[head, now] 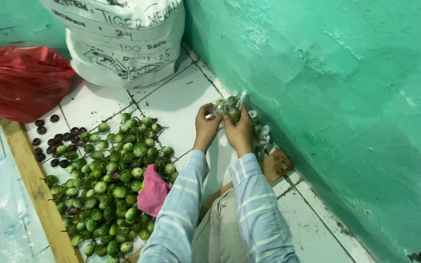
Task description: Sorting, wiping, and packaging small green fruits into plastic bags while sitting on the floor.
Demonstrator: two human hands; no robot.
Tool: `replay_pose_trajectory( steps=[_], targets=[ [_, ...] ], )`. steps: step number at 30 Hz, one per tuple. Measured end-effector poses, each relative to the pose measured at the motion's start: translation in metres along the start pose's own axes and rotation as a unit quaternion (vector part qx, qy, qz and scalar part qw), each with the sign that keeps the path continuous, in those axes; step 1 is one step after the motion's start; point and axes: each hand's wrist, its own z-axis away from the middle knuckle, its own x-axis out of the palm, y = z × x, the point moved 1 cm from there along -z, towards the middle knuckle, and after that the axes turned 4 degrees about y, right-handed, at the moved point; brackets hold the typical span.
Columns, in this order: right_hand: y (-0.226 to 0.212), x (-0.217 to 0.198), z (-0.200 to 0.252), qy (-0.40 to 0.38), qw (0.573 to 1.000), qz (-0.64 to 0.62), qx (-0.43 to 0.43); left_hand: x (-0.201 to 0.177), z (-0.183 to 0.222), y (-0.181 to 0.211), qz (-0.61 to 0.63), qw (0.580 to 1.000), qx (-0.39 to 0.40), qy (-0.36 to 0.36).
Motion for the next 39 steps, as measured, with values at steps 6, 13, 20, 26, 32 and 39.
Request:
replay_pose_trajectory(
  steps=[6,13,20,26,32,39],
  targets=[
    [0.053,0.021,-0.021,-0.002,0.992,0.119,0.039,0.008,-0.015,-0.015,-0.157,0.984,0.005,0.084],
    [0.024,0.016,-0.005,0.013,0.998,0.060,-0.012,0.000,0.011,-0.003,-0.124,0.991,0.006,0.055],
    [0.016,0.023,0.000,-0.006,0.998,0.047,-0.047,-0.038,0.046,0.010,-0.179,0.983,-0.007,-0.043],
    [-0.002,0.028,0.023,-0.045,0.993,0.052,-0.093,-0.109,0.152,0.051,-0.179,0.982,0.032,-0.053],
    [0.006,0.044,0.058,-0.114,0.970,0.135,-0.168,-0.163,0.253,0.009,-0.233,0.970,-0.028,-0.070],
    [0.017,0.051,0.107,-0.243,0.910,0.256,-0.216,-0.182,0.298,-0.015,-0.213,0.971,-0.005,-0.108]
  ],
)
